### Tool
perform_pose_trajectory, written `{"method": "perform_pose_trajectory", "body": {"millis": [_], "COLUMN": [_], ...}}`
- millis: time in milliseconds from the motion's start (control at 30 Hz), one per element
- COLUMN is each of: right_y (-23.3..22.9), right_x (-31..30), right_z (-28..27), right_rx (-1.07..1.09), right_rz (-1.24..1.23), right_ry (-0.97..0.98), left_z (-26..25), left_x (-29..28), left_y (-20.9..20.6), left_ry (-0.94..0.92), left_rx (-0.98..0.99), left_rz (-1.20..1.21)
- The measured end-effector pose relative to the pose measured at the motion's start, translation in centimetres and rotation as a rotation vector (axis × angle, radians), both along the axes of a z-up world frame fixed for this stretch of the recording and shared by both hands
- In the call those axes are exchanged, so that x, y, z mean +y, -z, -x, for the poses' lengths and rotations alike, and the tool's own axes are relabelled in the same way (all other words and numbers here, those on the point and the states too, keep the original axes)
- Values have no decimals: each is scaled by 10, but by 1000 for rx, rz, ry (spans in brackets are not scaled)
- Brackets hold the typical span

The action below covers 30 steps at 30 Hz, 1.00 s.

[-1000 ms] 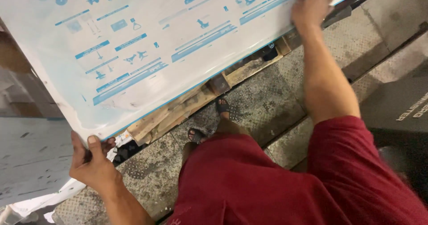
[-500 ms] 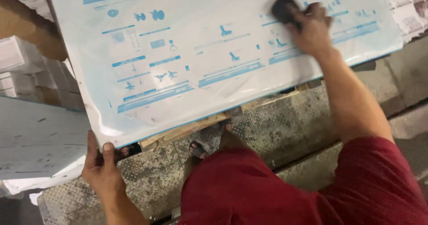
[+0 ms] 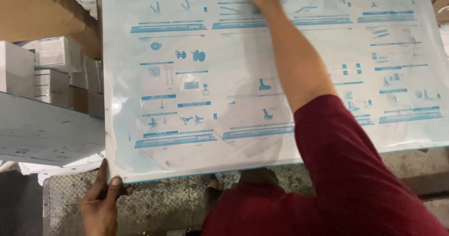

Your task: Cleaning a large metal printing plate with a sponge and cleaning liquid in a print shop.

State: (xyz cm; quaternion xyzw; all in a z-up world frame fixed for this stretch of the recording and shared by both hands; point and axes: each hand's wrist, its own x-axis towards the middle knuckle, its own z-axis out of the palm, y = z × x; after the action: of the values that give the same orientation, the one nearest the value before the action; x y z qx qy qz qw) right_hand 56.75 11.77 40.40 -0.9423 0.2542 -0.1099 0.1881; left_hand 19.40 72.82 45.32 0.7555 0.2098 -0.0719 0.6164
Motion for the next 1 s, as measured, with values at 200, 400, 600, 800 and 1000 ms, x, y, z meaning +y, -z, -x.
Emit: {"method": "perform_pose_trajectory", "body": {"millis": [200, 400, 600, 800, 1000], "right_y": [-63, -88, -56, -8, -34], "right_x": [268, 148, -114, -179, 177], "right_z": [94, 225, 294, 157, 83], "right_rx": [32, 164, 95, 67, 7], "right_rz": [-45, 196, 480, 272, 59], "right_ry": [-787, -1241, -504, 397, -231], "left_z": [10, 11, 9, 2, 5], "left_x": [-14, -10, -14, -11, -12], "left_y": [4, 14, 4, 0, -2], "left_ry": [-148, -97, -120, -88, -101], "left_rx": [-38, -197, -132, -95, -49], "left_rz": [13, 122, 92, 96, 50]}}
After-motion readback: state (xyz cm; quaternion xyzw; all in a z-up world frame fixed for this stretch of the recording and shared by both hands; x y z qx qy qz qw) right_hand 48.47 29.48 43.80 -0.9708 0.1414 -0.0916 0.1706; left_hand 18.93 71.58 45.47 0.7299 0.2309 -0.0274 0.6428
